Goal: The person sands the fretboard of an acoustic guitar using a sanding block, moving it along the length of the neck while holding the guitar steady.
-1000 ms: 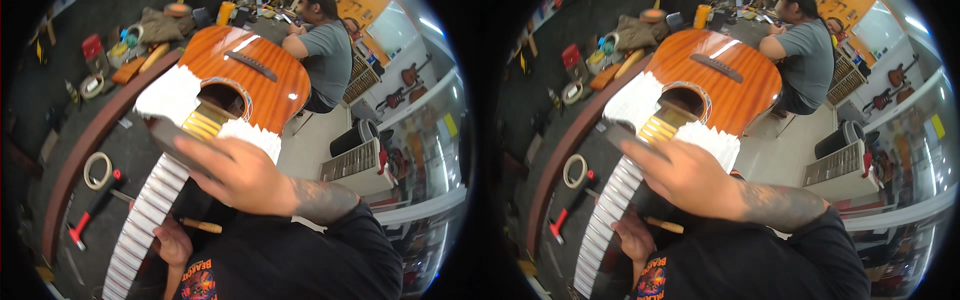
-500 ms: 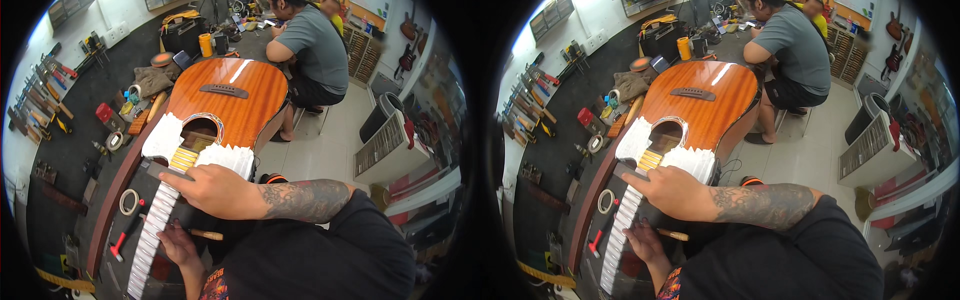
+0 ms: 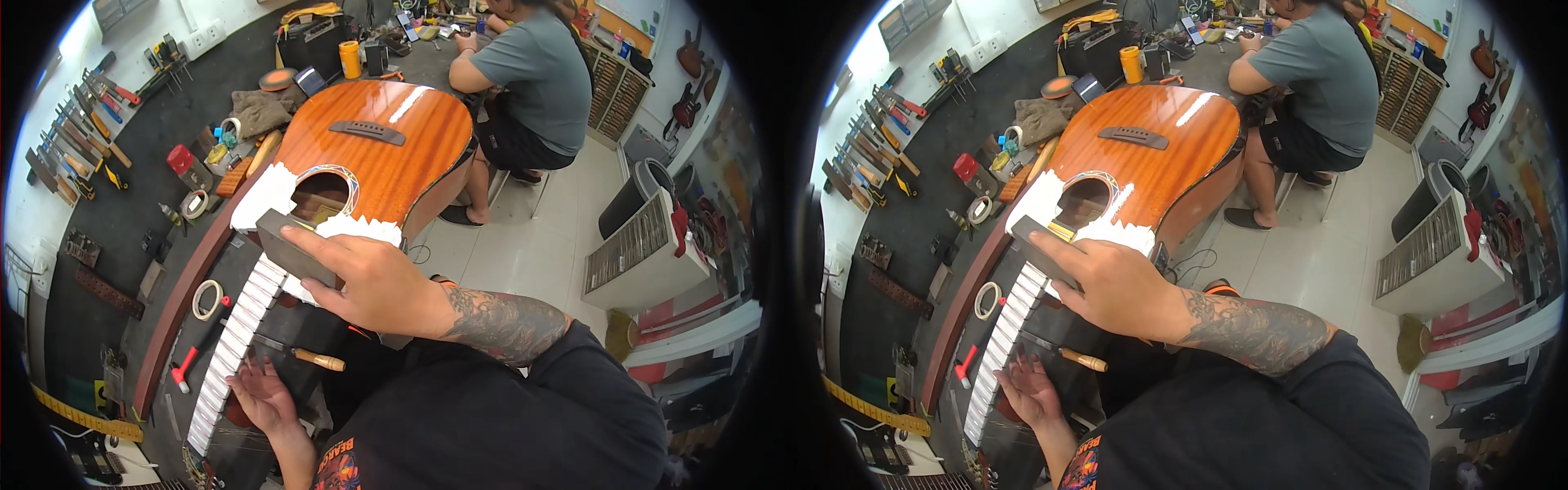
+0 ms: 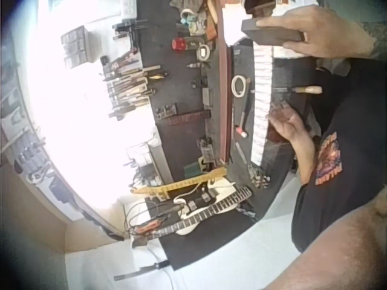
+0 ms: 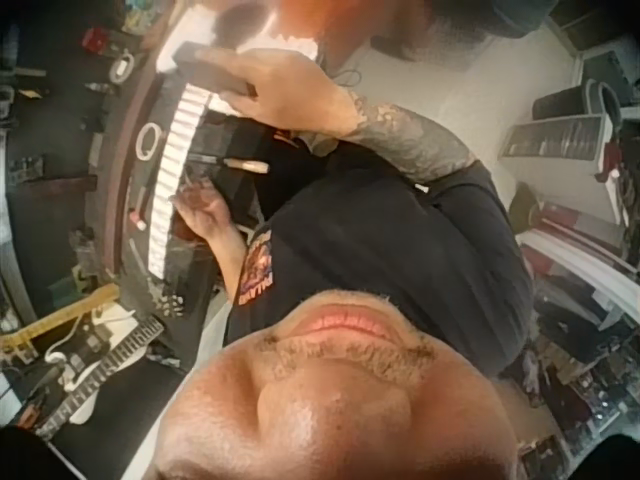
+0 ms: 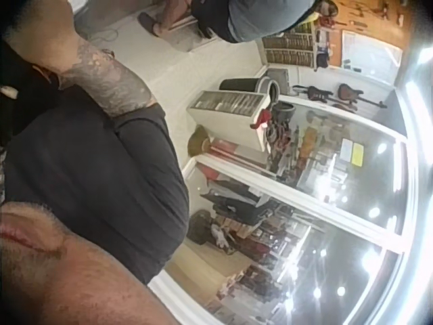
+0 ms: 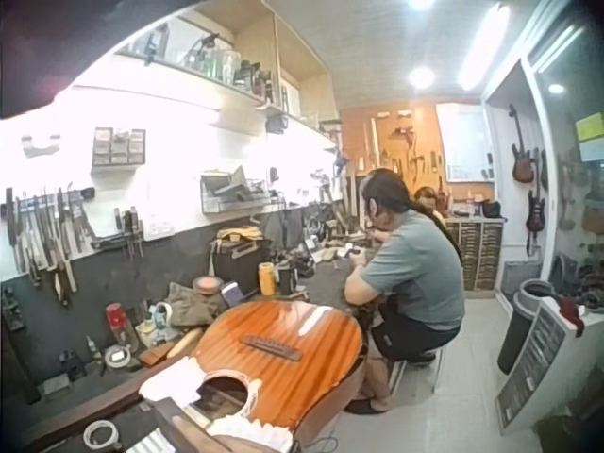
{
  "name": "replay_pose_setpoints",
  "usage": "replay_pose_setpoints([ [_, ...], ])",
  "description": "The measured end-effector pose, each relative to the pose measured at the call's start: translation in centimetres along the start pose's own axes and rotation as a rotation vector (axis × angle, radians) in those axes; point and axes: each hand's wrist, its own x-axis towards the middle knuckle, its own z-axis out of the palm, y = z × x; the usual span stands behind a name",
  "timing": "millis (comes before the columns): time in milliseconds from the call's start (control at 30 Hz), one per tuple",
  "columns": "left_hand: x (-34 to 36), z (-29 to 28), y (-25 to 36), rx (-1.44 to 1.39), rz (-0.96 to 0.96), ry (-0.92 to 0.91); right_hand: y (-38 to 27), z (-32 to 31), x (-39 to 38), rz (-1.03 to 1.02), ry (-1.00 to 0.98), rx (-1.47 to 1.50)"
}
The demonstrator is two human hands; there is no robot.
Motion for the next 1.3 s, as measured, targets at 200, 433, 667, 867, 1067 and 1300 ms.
replay_pose_setpoints([
  [200, 1.3, 2.9, -0.2, 0.080, 0.017, -0.035, -0.3, -1.3, 0.3, 0.240, -0.026, 0.200],
  [433, 2.7, 2.1, -0.2, 0.029, -0.013, -0.085, -0.1, -0.7, -0.1, 0.211, 0.009, 0.217],
  [667, 2.4, 2.1, 0.3, 0.068, -0.019, -0.028, -1.5, 1.8, -0.1, 0.096, -0.028, -0.119],
  [867, 2.0, 1.8, 0.1, 0.184, 0.034, -0.053, -1.5, 3.2, 0.7, -0.027, -0.175, -0.248],
  [1067, 1.9, 1.9, 0.1, 0.193, -0.019, -0.045, -0.9, 5.3, 3.4, -0.068, -0.286, -0.309],
  [1300, 1.9, 1.6, 0.5, 0.183, -0.039, -0.017, -0.1, 8.5, 7.6, -0.063, -0.369, -0.302],
])
